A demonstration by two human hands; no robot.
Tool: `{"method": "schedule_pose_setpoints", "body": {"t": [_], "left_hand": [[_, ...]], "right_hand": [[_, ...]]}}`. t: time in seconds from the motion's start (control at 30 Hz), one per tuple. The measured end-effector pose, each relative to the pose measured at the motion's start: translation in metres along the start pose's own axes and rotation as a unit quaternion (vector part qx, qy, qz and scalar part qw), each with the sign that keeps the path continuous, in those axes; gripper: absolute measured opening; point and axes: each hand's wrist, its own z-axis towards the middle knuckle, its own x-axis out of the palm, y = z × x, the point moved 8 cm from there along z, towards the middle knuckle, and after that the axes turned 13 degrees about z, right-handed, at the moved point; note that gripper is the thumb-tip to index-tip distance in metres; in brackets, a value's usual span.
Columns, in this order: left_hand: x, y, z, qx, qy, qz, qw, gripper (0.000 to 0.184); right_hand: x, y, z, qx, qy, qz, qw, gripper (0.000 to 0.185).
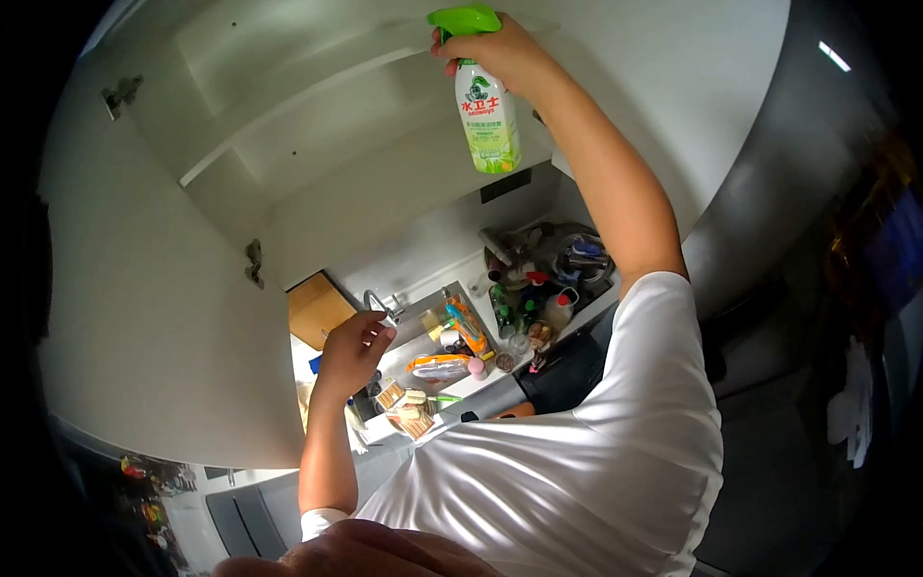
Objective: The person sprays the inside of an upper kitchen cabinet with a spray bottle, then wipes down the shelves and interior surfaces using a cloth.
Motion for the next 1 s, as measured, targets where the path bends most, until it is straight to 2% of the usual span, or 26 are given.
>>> {"method": "schedule_pose_setpoints", "body": {"t": [0.13,0.2,0.3,0.4,0.57,0.63,0.67,0.73,0.8,0.87,0.9,0.93,1.0], "left_hand": [[-0.005,-0.016,0.003,0.016,-0.015,-0.007,1.000,0.038],[-0.015,-0.024,0.004,0.052,-0.055,-0.002,0.997,0.038],[-0.035,-0.043,0.009,0.037,-0.115,-0.001,0.993,0.036],[-0.067,-0.035,0.022,0.038,-0.205,-0.009,0.978,0.036],[-0.112,-0.046,0.038,0.035,-0.309,-0.087,0.946,0.045],[-0.116,-0.051,0.034,0.029,-0.348,-0.132,0.928,0.057],[-0.111,-0.044,0.033,0.019,-0.348,-0.134,0.928,0.057],[-0.093,-0.037,0.029,0.064,-0.352,-0.113,0.927,0.062],[-0.070,-0.022,0.022,0.046,-0.331,-0.122,0.935,0.063],[-0.040,-0.004,0.020,0.003,-0.258,-0.109,0.960,0.062],[-0.027,0.009,0.022,0.018,-0.240,-0.133,0.961,0.061],[-0.021,0.017,0.019,0.009,-0.237,-0.136,0.962,0.061],[-0.004,0.029,0.019,-0.009,-0.169,-0.144,0.975,0.061]], "right_hand": [[0.022,0.000,-0.010,0.014,0.007,-0.028,0.999,0.032],[0.042,0.004,-0.017,-0.018,0.031,0.003,0.999,0.032],[0.059,0.007,-0.023,-0.026,0.079,0.047,0.995,0.031],[0.106,-0.005,-0.026,-0.016,0.107,0.029,0.994,0.031],[0.159,-0.015,-0.030,-0.048,0.104,0.058,0.992,0.032],[0.170,-0.019,-0.039,-0.061,0.106,0.051,0.991,0.034],[0.178,-0.030,-0.046,-0.052,0.111,0.052,0.991,0.034],[0.182,-0.055,-0.063,-0.057,0.078,0.050,0.994,0.023],[0.190,-0.098,-0.082,-0.032,0.075,0.073,0.994,0.024],[0.193,-0.142,-0.099,-0.028,0.045,0.047,0.997,0.027],[0.197,-0.159,-0.106,-0.074,0.048,0.006,0.996,0.032],[0.202,-0.172,-0.114,-0.065,0.050,0.007,0.997,0.032],[0.208,-0.191,-0.128,-0.067,0.028,-0.094,0.993,0.033]]}}
